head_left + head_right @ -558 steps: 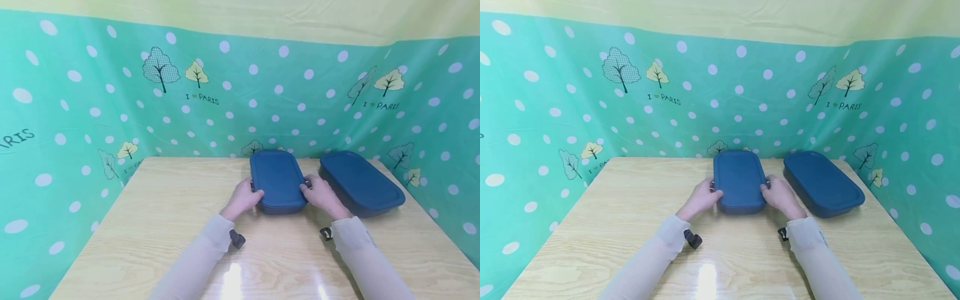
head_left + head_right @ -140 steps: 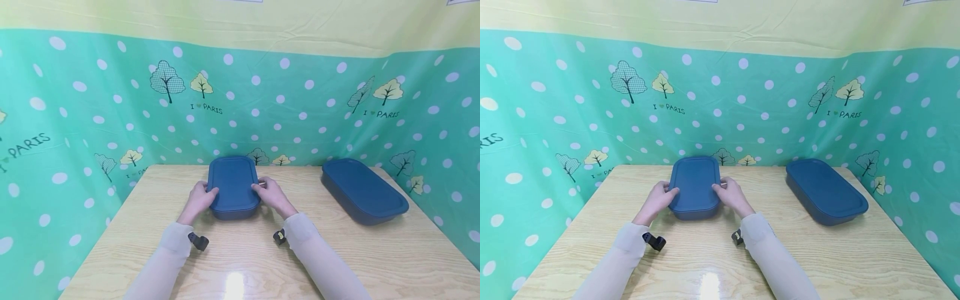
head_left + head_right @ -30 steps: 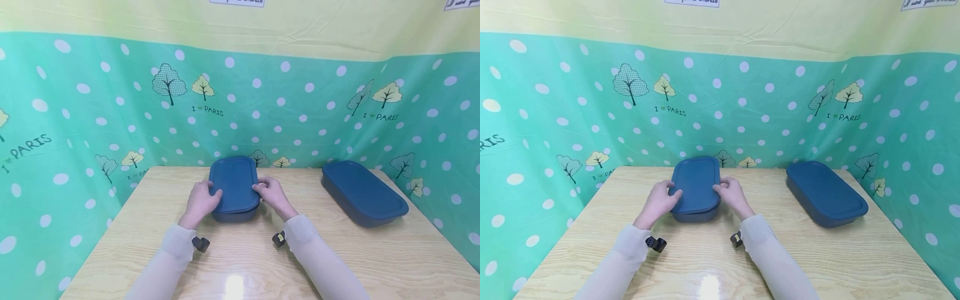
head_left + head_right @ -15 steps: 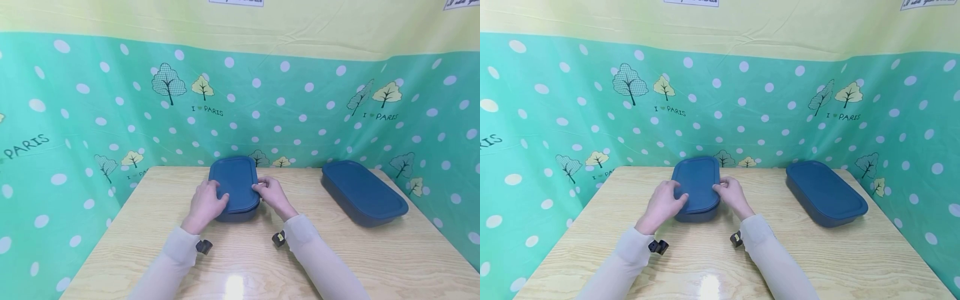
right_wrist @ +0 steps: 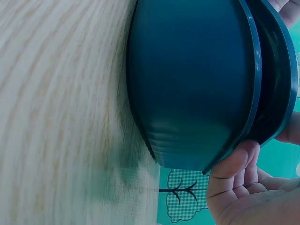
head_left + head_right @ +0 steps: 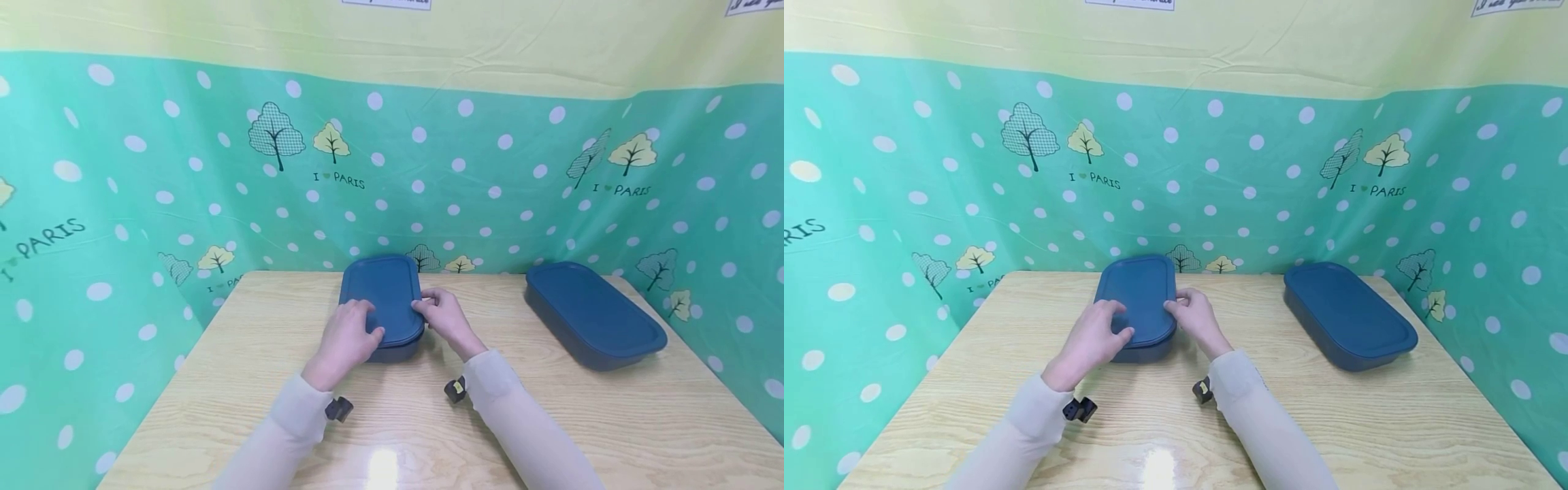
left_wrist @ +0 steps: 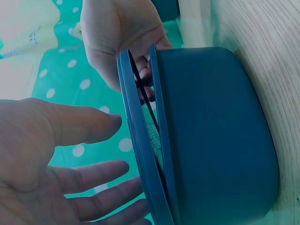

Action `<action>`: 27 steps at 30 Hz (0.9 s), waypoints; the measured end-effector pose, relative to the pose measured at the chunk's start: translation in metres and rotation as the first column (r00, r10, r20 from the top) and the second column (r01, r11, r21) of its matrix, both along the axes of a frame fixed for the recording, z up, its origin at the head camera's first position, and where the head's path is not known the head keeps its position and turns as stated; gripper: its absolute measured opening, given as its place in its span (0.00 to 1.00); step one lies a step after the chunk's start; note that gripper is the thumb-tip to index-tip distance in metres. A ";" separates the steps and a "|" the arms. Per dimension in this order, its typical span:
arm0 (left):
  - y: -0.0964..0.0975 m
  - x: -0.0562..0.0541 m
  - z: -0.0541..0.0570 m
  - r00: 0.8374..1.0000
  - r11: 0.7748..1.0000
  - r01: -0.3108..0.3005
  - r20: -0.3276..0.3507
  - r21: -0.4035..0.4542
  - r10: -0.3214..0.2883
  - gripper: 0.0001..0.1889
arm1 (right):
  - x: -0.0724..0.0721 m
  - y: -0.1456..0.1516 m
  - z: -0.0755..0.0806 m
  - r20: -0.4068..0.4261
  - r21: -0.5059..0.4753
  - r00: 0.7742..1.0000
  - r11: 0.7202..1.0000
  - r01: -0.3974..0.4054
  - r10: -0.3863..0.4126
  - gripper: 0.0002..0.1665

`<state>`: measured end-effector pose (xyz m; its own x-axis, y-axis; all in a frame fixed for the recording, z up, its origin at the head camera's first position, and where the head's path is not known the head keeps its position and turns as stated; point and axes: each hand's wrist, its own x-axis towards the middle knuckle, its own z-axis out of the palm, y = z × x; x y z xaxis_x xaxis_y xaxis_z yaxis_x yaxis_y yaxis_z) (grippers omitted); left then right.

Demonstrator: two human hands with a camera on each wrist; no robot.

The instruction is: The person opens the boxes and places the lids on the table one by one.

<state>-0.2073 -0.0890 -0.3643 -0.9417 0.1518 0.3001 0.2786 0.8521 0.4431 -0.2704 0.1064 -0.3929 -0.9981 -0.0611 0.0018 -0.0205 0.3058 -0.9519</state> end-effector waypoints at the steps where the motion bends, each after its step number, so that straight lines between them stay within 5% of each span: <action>1: 0.001 0.001 0.001 1.000 1.000 0.004 0.000 -0.003 -0.004 0.22 | 0.000 0.000 0.000 0.001 0.000 1.000 1.000 0.000 0.000 0.25; 17: 0.007 0.009 0.005 0.994 0.988 0.108 0.011 -0.111 -0.108 0.17 | 0.000 0.000 0.002 0.002 -0.002 1.000 1.000 -0.002 0.002 0.25; 27: 0.010 0.009 0.000 0.988 0.970 0.133 -0.051 -0.203 -0.147 0.15 | 0.000 0.001 0.002 -0.005 -0.008 1.000 1.000 -0.003 0.003 0.26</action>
<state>-0.1986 -0.0792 -0.3643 -0.8863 0.3435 0.3105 0.4240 0.8717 0.2459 -0.2702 0.1070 -0.3911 -0.9979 -0.0638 0.0072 -0.0259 0.2983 -0.9541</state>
